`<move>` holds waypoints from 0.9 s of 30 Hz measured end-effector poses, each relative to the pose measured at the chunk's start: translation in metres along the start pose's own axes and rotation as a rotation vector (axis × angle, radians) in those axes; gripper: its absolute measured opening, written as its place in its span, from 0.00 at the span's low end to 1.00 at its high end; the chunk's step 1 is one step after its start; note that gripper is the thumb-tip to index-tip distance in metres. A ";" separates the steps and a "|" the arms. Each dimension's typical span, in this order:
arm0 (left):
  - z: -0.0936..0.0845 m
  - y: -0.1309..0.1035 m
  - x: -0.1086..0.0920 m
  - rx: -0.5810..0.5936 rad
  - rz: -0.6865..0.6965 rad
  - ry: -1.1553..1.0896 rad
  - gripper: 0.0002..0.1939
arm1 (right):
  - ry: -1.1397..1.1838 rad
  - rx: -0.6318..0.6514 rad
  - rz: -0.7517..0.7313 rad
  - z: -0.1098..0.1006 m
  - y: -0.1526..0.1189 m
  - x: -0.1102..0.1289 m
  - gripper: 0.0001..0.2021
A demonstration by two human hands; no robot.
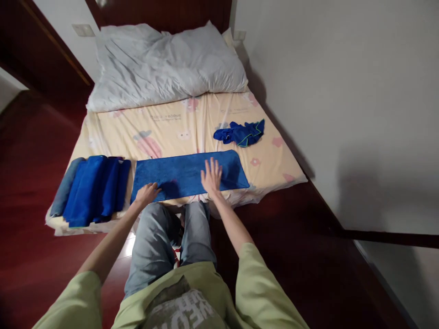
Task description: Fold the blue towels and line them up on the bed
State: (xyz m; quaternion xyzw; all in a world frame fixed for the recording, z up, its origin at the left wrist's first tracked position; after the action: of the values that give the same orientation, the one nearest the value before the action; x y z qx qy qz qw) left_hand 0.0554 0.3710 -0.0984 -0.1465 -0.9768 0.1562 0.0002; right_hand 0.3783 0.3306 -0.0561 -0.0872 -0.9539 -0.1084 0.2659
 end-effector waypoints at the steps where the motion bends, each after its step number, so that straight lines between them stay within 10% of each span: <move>1: 0.009 0.002 -0.003 0.049 -0.018 -0.010 0.20 | 0.016 0.026 -0.028 0.016 0.001 0.018 0.33; 6: 0.058 0.000 0.016 0.138 -0.146 -0.099 0.21 | 0.056 0.234 -0.045 0.098 -0.022 0.036 0.34; 10: 0.075 0.005 0.031 0.136 -0.195 -0.166 0.20 | 0.011 0.312 -0.047 0.125 -0.032 0.017 0.34; 21: 0.090 0.018 0.038 0.143 -0.179 -0.182 0.18 | -0.047 0.129 0.095 0.033 0.093 -0.057 0.34; 27: 0.095 0.018 0.037 0.180 -0.177 -0.203 0.20 | -0.178 0.189 0.263 0.064 0.083 -0.133 0.34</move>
State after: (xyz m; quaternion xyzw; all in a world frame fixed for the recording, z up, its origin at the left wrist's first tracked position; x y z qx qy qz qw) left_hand 0.0208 0.3687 -0.1963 -0.0427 -0.9630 0.2564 -0.0716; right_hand 0.4777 0.4120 -0.1661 -0.1950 -0.9600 0.0254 0.1992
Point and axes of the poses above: each hand's wrist, its own y-axis towards the middle knuckle, its own z-axis out of the palm, x = y × z, the point moved 8 cm from there along y, towards the middle knuckle, and after that the axes turned 1 degree about -y, right-handed, at the moved point
